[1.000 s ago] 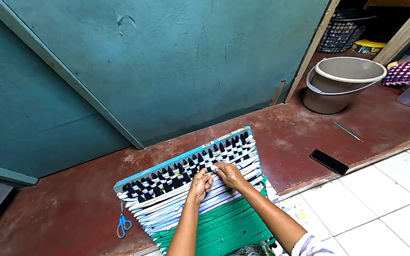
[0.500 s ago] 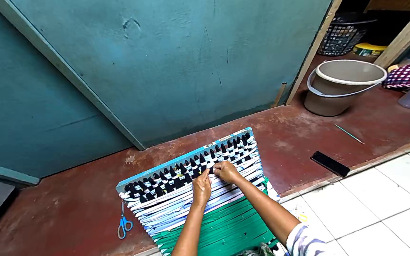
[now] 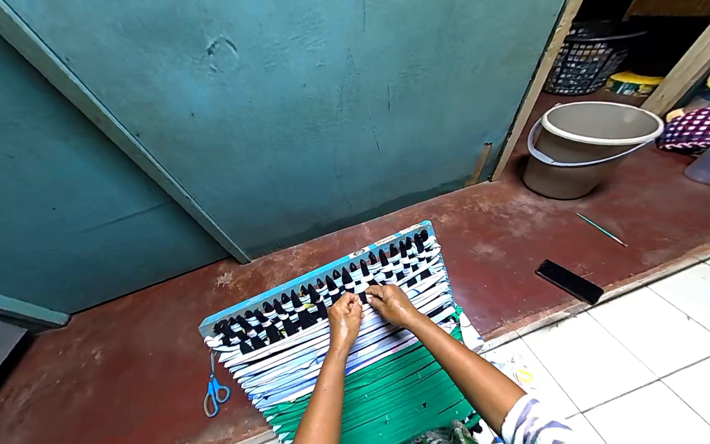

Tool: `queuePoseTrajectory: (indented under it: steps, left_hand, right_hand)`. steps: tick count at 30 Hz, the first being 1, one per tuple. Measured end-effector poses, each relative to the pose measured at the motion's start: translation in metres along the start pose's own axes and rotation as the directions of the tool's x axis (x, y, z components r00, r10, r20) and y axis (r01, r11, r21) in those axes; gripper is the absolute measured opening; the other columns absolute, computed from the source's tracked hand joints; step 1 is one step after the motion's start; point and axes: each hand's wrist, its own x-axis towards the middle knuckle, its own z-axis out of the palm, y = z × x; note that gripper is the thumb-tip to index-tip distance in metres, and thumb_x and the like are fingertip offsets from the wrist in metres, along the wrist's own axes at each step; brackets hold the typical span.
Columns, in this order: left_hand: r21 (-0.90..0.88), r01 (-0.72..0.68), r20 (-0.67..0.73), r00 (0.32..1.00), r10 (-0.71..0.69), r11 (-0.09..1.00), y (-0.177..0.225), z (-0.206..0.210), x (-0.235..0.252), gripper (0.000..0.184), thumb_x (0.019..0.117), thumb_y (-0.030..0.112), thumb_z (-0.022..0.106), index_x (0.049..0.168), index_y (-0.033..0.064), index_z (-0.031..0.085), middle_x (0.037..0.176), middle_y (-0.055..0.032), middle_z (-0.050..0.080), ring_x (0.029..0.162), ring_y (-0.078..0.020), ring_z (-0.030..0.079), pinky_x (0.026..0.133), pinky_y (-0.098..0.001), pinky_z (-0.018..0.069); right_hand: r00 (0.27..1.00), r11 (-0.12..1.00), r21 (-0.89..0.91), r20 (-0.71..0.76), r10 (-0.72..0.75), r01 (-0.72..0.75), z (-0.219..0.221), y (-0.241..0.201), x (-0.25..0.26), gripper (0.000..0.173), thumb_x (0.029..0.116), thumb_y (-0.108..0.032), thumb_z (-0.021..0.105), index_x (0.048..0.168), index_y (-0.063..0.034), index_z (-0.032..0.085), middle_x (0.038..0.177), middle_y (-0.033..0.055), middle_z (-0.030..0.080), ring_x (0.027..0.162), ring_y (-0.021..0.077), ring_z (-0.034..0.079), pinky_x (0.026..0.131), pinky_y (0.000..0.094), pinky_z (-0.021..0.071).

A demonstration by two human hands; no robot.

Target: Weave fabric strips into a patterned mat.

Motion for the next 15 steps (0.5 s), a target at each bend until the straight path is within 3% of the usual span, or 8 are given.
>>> queuePoseTrajectory:
  steps: [2, 4, 7, 8, 10, 12, 15]
  left_hand:
    - [-0.297, 0.11, 0.018, 0.994, -0.11, 0.949, -0.001, -0.011, -0.009, 0.01, 0.0999, -0.001, 0.054, 0.095, -0.0039, 0.062, 0.064, 0.0007, 0.057, 0.05, -0.0028, 0.051, 0.05, -0.0181, 0.0434]
    - [-0.476, 0.134, 0.001, 0.988, -0.152, 0.869, -0.002, -0.028, -0.023, 0.013, 0.1002, -0.001, 0.048, 0.096, -0.0002, 0.059, 0.066, 0.0029, 0.057, 0.05, -0.002, 0.052, 0.048, -0.0173, 0.0461]
    - [-0.651, 0.037, -0.096, 0.987, -0.131, 0.758, -0.006, -0.065, -0.048, 0.022, 0.0995, 0.003, 0.037, 0.102, 0.0065, 0.058, 0.094, 0.0006, 0.072, 0.073, -0.0071, 0.07, 0.06, -0.0225, 0.0583]
    - [-0.701, -0.013, -0.143, 0.982, -0.122, 0.713, -0.008, -0.077, -0.055, 0.026, 0.1001, 0.005, 0.032, 0.103, 0.0095, 0.058, 0.096, 0.0004, 0.075, 0.079, -0.0093, 0.073, 0.064, -0.0249, 0.0604]
    - [-0.774, -0.13, -0.235, 0.968, -0.092, 0.62, -0.013, -0.099, -0.068, 0.033, 0.1029, 0.009, 0.028, 0.101, 0.0157, 0.061, 0.085, 0.0024, 0.076, 0.079, -0.0104, 0.074, 0.069, -0.0274, 0.0621]
    - [-0.78, -0.248, -0.319, 0.947, -0.025, 0.574, -0.022, -0.119, -0.078, 0.033, 0.1027, 0.014, 0.036, 0.095, 0.0217, 0.067, 0.073, 0.0061, 0.071, 0.072, -0.0082, 0.072, 0.07, -0.027, 0.0615]
    - [-0.691, -0.321, -0.398, 0.917, 0.029, 0.648, -0.026, -0.145, -0.098, 0.015, 0.0942, 0.015, 0.06, 0.092, 0.0254, 0.07, 0.072, 0.0092, 0.07, 0.066, -0.0028, 0.068, 0.067, -0.0216, 0.059]
  right_hand:
    - [0.995, 0.998, -0.005, -0.07, -0.065, 0.065, 0.001, -0.001, -0.012, 0.032, 0.1021, -0.01, 0.056, 0.129, 0.0024, 0.067, 0.121, 0.022, 0.071, 0.116, 0.0364, 0.067, 0.105, 0.054, 0.0473]
    - [0.951, 0.983, -0.025, -0.249, -0.183, 0.182, 0.005, 0.005, -0.023, 0.031, 0.0973, -0.006, 0.059, 0.125, 0.0007, 0.07, 0.122, 0.0176, 0.072, 0.114, 0.0321, 0.069, 0.103, 0.0519, 0.0513]
    - [0.768, 0.933, -0.154, -0.533, -0.356, 0.326, 0.008, 0.02, -0.031, 0.026, 0.0894, -0.003, 0.063, 0.111, 0.0015, 0.076, 0.115, 0.015, 0.076, 0.107, 0.0328, 0.072, 0.095, 0.0563, 0.0522]
    - [0.717, 0.922, -0.197, -0.581, -0.384, 0.334, 0.008, 0.024, -0.032, 0.024, 0.0888, -0.004, 0.063, 0.107, 0.0009, 0.077, 0.112, 0.0141, 0.076, 0.104, 0.0321, 0.073, 0.094, 0.0556, 0.0525]
    - [0.674, 0.913, -0.245, -0.616, -0.407, 0.327, 0.008, 0.03, -0.032, 0.02, 0.0893, -0.004, 0.061, 0.101, 0.0006, 0.077, 0.106, 0.0132, 0.077, 0.098, 0.0306, 0.074, 0.089, 0.0523, 0.0552]
    - [0.689, 0.907, -0.27, -0.59, -0.421, 0.323, 0.012, 0.034, -0.03, 0.019, 0.0899, -0.003, 0.06, 0.099, 0.0006, 0.077, 0.102, 0.0137, 0.077, 0.096, 0.0303, 0.074, 0.086, 0.0491, 0.0581]
    - [0.716, 0.898, -0.296, -0.542, -0.439, 0.326, 0.02, 0.036, -0.023, 0.02, 0.091, -0.002, 0.059, 0.099, -0.0001, 0.077, 0.104, 0.0142, 0.076, 0.099, 0.031, 0.074, 0.089, 0.0472, 0.0583]
